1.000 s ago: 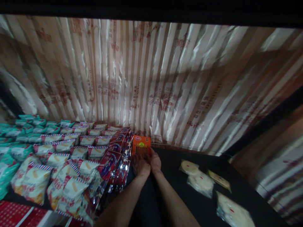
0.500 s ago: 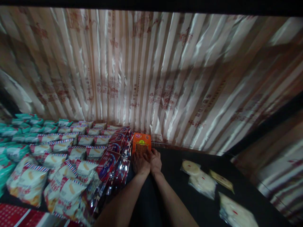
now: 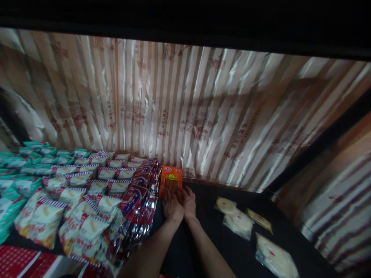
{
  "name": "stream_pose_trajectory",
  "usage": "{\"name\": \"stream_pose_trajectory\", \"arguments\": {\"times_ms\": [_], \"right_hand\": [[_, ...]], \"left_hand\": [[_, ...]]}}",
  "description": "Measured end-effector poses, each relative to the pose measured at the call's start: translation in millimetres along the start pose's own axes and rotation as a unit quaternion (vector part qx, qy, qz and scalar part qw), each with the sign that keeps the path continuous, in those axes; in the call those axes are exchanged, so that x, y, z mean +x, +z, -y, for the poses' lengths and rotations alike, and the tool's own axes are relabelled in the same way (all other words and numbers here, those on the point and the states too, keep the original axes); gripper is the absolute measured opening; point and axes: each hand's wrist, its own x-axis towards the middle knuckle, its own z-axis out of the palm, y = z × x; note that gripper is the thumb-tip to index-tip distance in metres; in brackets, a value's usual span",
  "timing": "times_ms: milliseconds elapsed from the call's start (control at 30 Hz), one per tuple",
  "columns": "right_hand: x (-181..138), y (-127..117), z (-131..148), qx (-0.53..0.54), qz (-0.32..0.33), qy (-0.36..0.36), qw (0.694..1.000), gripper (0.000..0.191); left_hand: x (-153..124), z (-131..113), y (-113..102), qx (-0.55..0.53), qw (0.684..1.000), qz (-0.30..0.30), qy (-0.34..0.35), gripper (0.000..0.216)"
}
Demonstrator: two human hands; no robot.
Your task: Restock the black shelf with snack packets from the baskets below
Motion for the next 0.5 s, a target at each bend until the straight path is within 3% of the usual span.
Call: {"name": "stream_pose_trajectory", "arguments": {"times_ms": [233, 367, 500], "right_hand": [[-67, -8, 0, 0.114, -0.059, -0.031, 0.991, 0.034], [-115, -9, 5, 0.17, -0.078, -0.064, 0.98, 0.035], [-167, -12, 17, 0.195, -0.063, -0.069, 0.976, 0.038]], "left_hand": [[-78, 11, -20, -0.045, 0.999, 0.009, 0.025, 0.033], [-121, 37, -24, -0.053, 0.997, 0.001, 0.064, 0.031], [-160, 76, -23, -0.039, 0.989, -0.008, 0.143, 0.032]]}}
